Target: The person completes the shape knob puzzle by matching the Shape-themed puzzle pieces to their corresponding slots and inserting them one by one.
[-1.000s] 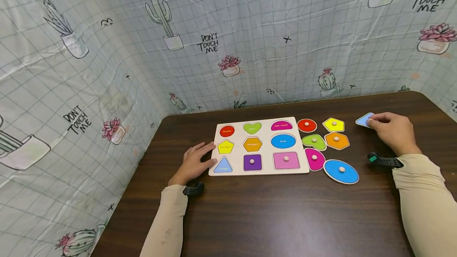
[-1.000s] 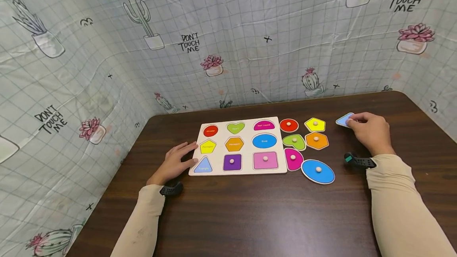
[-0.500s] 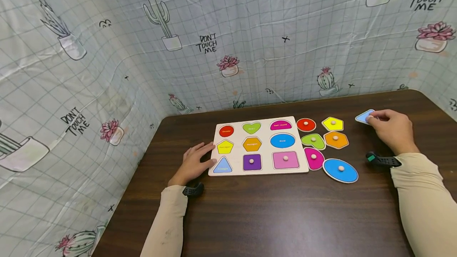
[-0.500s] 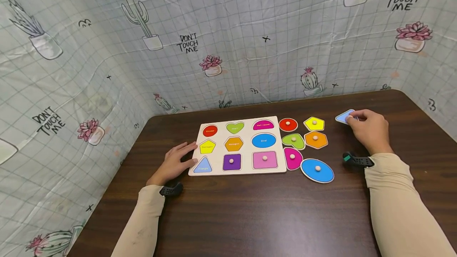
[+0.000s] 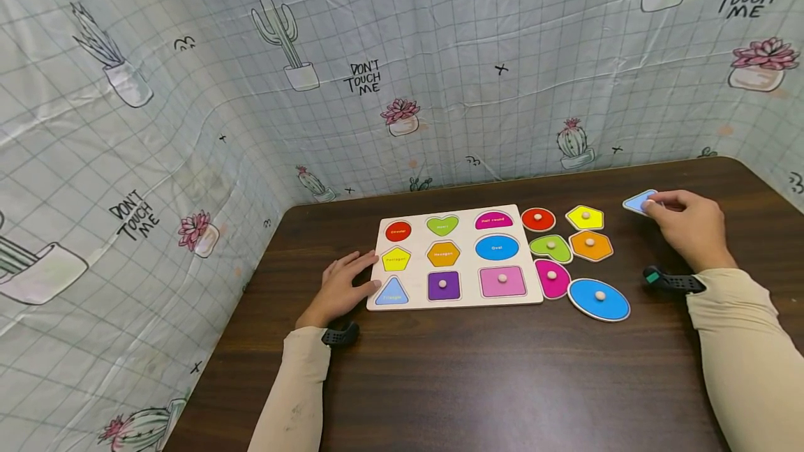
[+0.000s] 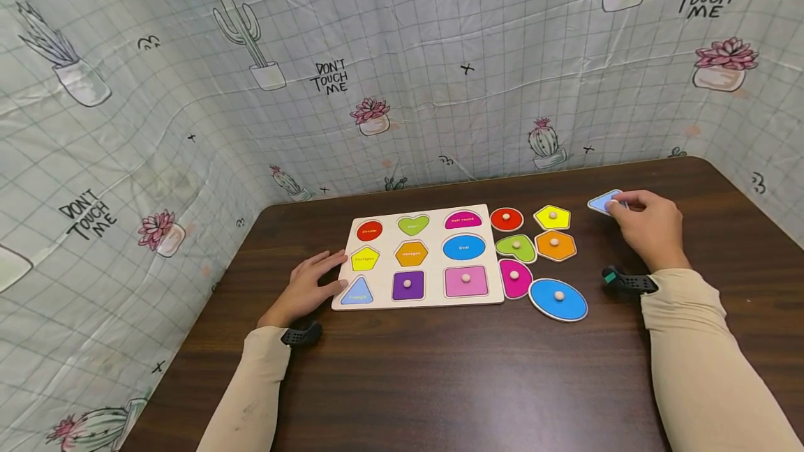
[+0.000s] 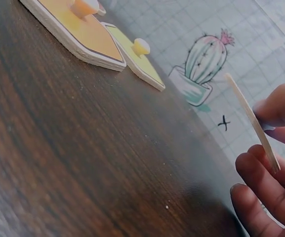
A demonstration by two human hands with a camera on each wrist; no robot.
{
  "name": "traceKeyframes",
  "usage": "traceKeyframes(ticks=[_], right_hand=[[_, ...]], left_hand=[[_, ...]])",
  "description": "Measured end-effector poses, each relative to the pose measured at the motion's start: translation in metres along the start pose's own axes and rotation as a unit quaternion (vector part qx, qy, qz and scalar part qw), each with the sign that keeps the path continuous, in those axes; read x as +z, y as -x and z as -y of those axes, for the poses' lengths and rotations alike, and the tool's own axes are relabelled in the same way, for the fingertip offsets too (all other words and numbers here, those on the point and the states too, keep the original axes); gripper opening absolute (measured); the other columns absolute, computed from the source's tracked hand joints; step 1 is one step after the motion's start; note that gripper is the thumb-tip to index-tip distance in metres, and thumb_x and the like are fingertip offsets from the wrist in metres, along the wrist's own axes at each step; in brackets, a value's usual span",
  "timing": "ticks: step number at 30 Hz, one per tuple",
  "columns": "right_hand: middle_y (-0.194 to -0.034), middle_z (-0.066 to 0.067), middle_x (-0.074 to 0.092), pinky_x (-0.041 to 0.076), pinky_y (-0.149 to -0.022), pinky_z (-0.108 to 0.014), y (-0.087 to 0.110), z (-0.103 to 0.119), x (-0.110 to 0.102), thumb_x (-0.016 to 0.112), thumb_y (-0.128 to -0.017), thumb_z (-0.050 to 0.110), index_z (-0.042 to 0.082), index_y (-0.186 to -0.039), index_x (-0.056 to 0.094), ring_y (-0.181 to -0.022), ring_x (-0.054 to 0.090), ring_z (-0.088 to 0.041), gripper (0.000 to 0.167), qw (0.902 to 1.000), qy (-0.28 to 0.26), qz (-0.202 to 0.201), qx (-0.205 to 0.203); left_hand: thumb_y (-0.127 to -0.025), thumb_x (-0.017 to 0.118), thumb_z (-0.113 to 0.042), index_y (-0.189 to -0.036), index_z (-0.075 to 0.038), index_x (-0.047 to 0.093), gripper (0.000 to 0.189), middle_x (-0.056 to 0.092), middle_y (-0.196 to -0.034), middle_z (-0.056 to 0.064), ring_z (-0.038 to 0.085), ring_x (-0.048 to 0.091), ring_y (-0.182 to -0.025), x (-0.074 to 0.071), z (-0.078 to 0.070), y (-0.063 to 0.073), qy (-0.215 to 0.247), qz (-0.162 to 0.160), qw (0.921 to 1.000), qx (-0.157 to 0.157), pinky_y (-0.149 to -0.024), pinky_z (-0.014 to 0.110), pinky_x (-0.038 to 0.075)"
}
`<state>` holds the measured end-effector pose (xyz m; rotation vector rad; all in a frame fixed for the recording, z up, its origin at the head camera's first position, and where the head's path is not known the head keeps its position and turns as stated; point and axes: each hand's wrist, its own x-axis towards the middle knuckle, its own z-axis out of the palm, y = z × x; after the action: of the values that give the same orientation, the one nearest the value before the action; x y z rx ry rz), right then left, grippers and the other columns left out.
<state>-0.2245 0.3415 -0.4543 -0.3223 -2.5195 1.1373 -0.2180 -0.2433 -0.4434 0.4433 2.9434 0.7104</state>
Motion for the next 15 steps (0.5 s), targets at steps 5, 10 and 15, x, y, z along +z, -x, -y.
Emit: traceKeyframes(ticks=[5,10,15], right_hand=[[-0.114,-0.029,0.063,0.038,-0.063,-0.016,0.0005,0.0,0.0004,0.058,-0.099,0.042,-0.007,-0.123,0.064,-0.086,0.049,-0.021,0.054,1.0,-0.004,-0.003,-0.002],[-0.114,-0.028,0.063,0.038,-0.062,-0.014,0.0011,0.0009,0.002,0.057,-0.099,0.042,-0.006,-0.124,0.064,-0.084,0.049,-0.019,0.055,1.0,-0.009,0.0,-0.002],[-0.113,-0.025,0.063,0.039,-0.062,-0.016,0.0013,0.002,0.0032,0.057,-0.099,0.043,-0.005,-0.124,0.065,-0.084,0.049,-0.017,0.055,0.9999,-0.011,0.001,0.002]], left_hand=[[-0.094,0.062,-0.034,-0.151,-0.021,0.048,0.06,0.041,-0.157,-0.002,0.027,0.023,-0.148,-0.0001,-0.0005,0.0007,-0.001,-0.001,1.0,-0.001,-0.117,0.058,0.006],[-0.095,0.062,-0.036,-0.152,-0.022,0.048,0.06,0.04,-0.157,-0.004,0.025,0.023,-0.149,-0.0003,0.0002,0.0008,-0.002,0.002,1.0,-0.004,-0.118,0.057,0.006],[-0.095,0.062,-0.035,-0.151,-0.022,0.048,0.06,0.04,-0.157,-0.004,0.025,0.023,-0.148,-0.0008,-0.0002,0.0008,-0.002,0.0,1.0,0.0,-0.117,0.057,0.006]])
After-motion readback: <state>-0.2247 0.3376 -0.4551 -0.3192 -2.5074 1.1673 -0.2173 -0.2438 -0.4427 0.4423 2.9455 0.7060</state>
